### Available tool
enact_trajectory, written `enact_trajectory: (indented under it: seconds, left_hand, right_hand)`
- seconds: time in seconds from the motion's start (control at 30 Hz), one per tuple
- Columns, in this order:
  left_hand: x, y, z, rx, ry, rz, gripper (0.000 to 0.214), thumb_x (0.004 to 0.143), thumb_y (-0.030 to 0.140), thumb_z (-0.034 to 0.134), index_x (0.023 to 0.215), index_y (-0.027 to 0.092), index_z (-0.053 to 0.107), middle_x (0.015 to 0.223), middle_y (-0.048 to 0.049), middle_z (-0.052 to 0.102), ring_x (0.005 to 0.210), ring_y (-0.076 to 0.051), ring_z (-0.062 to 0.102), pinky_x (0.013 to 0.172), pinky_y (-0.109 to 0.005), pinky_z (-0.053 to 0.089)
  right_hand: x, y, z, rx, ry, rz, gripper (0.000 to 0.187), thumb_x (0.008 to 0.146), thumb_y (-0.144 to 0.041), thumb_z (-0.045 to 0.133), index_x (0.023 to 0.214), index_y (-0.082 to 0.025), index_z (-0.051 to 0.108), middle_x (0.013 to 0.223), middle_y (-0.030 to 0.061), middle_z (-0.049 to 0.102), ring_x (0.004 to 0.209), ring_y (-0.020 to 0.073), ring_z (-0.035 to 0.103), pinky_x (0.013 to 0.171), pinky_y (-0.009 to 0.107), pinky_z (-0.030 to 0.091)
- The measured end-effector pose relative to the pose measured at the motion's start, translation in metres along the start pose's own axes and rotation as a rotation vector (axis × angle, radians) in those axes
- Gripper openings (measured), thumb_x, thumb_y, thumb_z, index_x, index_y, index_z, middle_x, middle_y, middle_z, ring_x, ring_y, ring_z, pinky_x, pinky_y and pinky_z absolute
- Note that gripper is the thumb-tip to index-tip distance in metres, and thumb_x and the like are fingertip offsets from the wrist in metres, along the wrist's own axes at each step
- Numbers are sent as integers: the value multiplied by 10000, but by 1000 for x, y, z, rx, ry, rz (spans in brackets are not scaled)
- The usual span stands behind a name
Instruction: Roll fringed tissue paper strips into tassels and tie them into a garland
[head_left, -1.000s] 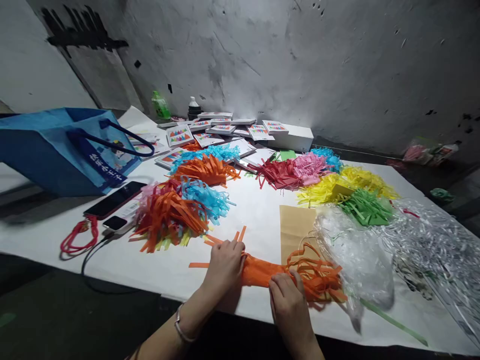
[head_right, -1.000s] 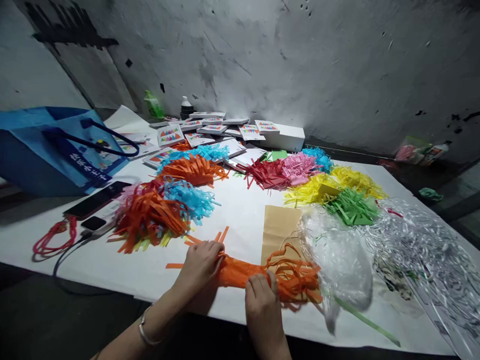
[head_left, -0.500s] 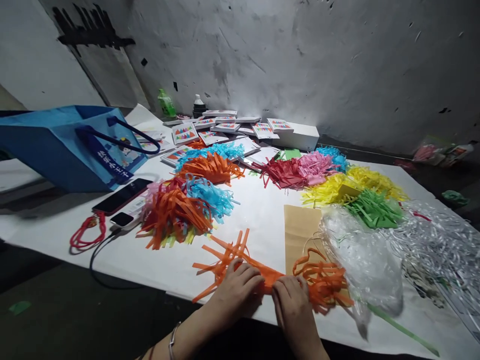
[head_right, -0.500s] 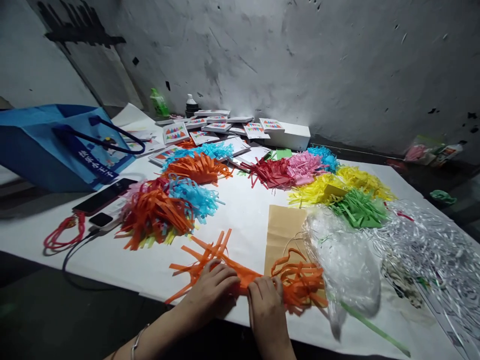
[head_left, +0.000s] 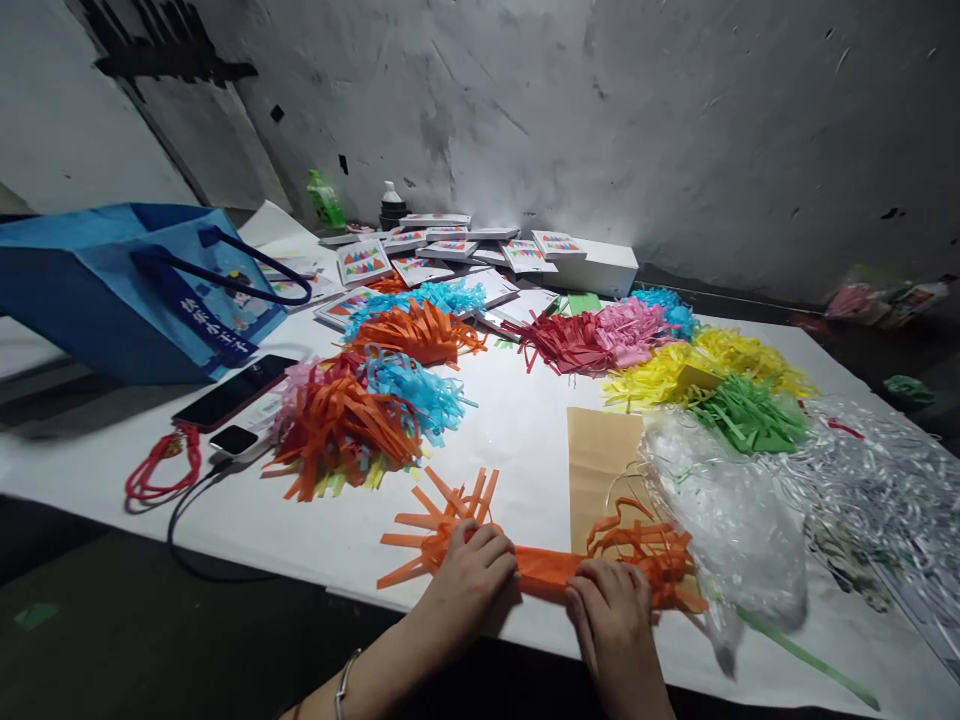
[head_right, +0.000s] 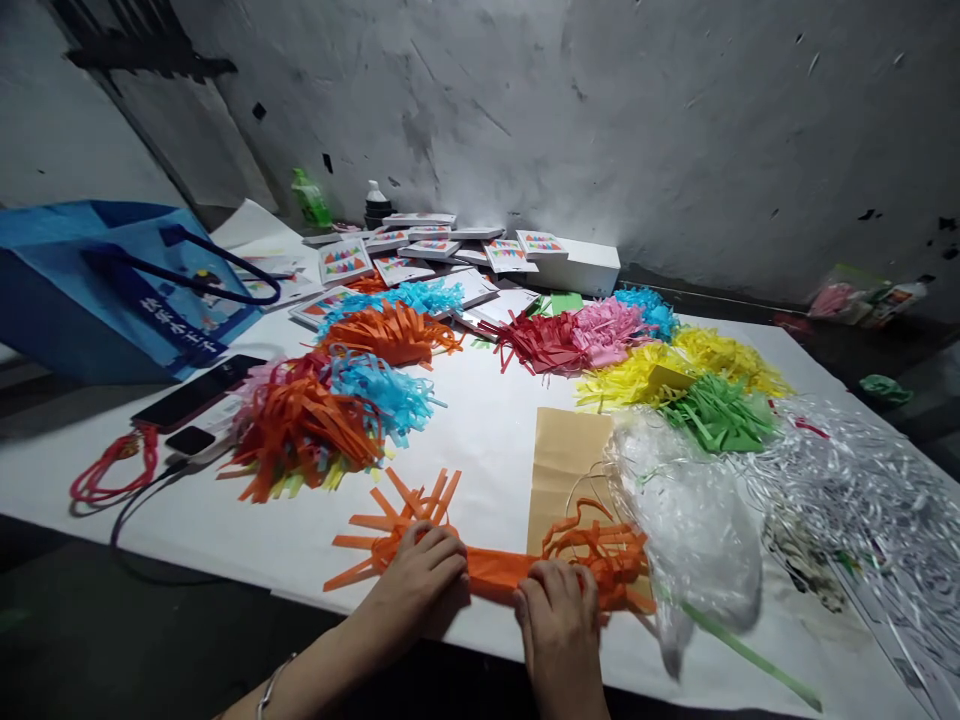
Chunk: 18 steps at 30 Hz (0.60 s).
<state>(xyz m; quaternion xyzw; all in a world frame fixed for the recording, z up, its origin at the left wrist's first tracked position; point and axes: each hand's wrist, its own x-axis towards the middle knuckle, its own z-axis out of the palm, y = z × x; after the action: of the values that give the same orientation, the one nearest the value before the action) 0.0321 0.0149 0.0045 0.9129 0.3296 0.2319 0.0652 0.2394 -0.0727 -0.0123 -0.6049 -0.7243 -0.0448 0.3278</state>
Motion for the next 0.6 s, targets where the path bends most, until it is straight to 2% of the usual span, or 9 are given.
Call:
enact_trajectory:
  seconds: [0.07,0.2,0.3,0.37,0.43,0.5,0.57,0.6]
  left_hand:
    - [5,4,0,64,-16,-88,164,936,134,556,790,180,615,824,-29,675,823,-235,599,872,-448,365]
    - [17,12,-1,161,-52,-232,197,920,139,550,748,168,641,785,-60,674,817,-285,619,861,-525,391]
    - [23,16,-2,186,-69,-264,184,904,147,581,739,170,659,784,-64,687,830,-298,634,861,-540,412]
    - [25,16,-2,186,-75,-268,183,898,153,597,728,172,660,777,-62,687,828,-298,639,852,-536,425]
    - [25,15,-2,180,-77,-269,188,896,159,610,713,172,653,767,-58,684,823,-295,641,842,-529,434]
    - [24,13,-3,168,-73,-269,149,887,182,637,740,169,654,787,-59,684,823,-290,638,836,-522,441]
    - [21,10,-4,146,-63,-252,84,846,246,711,865,173,673,897,-71,698,876,-294,633,863,-526,437]
    - [19,8,-4,128,-47,-221,171,818,273,747,944,183,674,980,-80,699,927,-299,626,902,-540,423]
  right_hand:
    - [5,0,1,-78,-37,75,274,1034,-239,388,865,-238,604,939,27,657,951,236,579,979,481,311]
    - [23,-6,8,-191,-24,203,323,1020,-266,382,762,-223,571,802,55,611,836,269,543,891,528,344]
    - [30,-7,10,-200,4,199,265,1013,-251,394,869,-213,614,905,87,646,895,281,564,919,539,340]
    - [28,-7,10,-168,47,138,235,1017,-262,400,1003,-222,631,1017,92,664,991,276,579,997,539,309]
    - [24,-8,9,-96,67,18,198,1013,-279,443,1042,-243,636,1028,62,680,1025,253,586,1054,513,269]
    - [22,-9,9,-26,60,-87,172,1005,-253,475,975,-252,645,928,21,693,981,222,596,1064,475,253]
    - [21,-9,9,-2,47,-108,208,1003,-197,462,898,-241,637,844,1,684,929,201,598,1052,452,257]
    - [22,-10,9,2,51,-96,231,1003,-180,450,866,-234,628,822,-1,675,905,195,597,1042,446,263]
